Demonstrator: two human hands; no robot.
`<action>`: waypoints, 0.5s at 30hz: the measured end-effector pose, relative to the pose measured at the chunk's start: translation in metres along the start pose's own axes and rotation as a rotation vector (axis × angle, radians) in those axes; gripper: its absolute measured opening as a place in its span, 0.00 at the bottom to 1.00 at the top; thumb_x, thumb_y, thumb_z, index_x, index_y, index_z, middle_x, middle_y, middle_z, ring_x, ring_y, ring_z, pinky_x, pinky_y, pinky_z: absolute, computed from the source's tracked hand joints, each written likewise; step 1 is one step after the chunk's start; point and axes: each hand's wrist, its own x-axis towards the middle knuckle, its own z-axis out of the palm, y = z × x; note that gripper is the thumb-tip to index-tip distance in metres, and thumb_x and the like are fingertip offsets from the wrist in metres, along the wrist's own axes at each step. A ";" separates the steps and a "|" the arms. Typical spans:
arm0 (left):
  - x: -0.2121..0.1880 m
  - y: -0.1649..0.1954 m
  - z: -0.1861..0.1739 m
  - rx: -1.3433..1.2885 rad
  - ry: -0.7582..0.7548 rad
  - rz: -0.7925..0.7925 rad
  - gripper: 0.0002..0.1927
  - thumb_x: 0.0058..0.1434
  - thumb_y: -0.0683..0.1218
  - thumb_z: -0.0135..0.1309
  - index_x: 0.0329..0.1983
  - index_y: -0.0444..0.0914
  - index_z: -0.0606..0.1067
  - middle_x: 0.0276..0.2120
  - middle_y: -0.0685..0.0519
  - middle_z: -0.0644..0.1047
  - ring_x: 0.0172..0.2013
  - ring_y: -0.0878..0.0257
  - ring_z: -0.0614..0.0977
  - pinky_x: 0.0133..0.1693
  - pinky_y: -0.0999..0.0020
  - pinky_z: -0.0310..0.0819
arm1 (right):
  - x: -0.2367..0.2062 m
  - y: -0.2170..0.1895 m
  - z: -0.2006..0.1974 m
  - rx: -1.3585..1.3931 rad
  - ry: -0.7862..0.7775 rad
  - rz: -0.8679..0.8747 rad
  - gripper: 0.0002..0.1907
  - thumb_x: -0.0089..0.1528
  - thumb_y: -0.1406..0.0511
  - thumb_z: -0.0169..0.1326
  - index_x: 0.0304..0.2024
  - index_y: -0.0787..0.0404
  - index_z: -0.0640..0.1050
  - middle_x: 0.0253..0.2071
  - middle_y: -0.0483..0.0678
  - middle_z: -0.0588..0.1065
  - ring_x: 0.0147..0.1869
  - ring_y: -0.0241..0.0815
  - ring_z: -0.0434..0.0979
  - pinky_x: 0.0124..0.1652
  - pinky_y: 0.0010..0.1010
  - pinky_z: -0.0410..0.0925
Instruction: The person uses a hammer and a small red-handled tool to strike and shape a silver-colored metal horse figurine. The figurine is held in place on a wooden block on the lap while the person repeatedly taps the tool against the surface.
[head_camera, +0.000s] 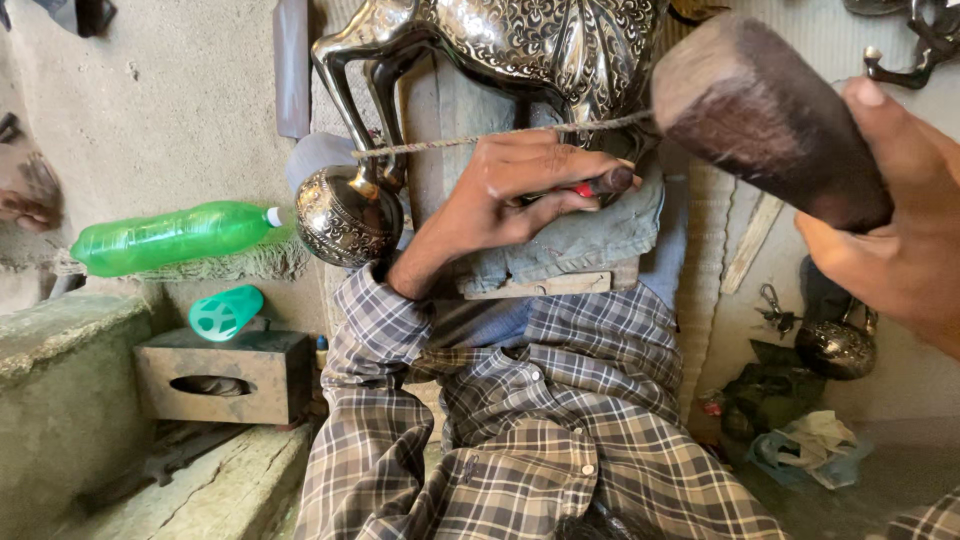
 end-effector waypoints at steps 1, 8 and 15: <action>0.000 0.000 0.001 0.005 0.008 0.037 0.23 0.64 0.43 0.68 0.61 0.48 0.76 0.48 0.57 0.84 0.35 0.66 0.83 0.39 0.70 0.79 | -0.007 0.004 0.001 -0.137 -0.047 0.013 0.46 0.57 0.77 0.57 0.77 0.51 0.60 0.36 0.52 0.71 0.29 0.47 0.69 0.32 0.37 0.65; 0.000 -0.003 0.004 0.031 -0.035 -0.045 0.26 0.61 0.43 0.69 0.63 0.44 0.76 0.51 0.54 0.84 0.33 0.64 0.81 0.38 0.66 0.76 | -0.005 0.019 0.009 -0.031 -0.182 0.137 0.29 0.65 0.72 0.56 0.64 0.50 0.60 0.33 0.47 0.69 0.27 0.39 0.70 0.30 0.27 0.65; -0.005 -0.008 0.005 -0.014 -0.026 -0.003 0.24 0.66 0.43 0.67 0.64 0.48 0.75 0.51 0.54 0.84 0.39 0.66 0.85 0.42 0.70 0.81 | -0.009 0.007 0.010 0.026 0.034 0.064 0.47 0.61 0.75 0.57 0.78 0.56 0.51 0.38 0.54 0.69 0.35 0.45 0.71 0.33 0.35 0.67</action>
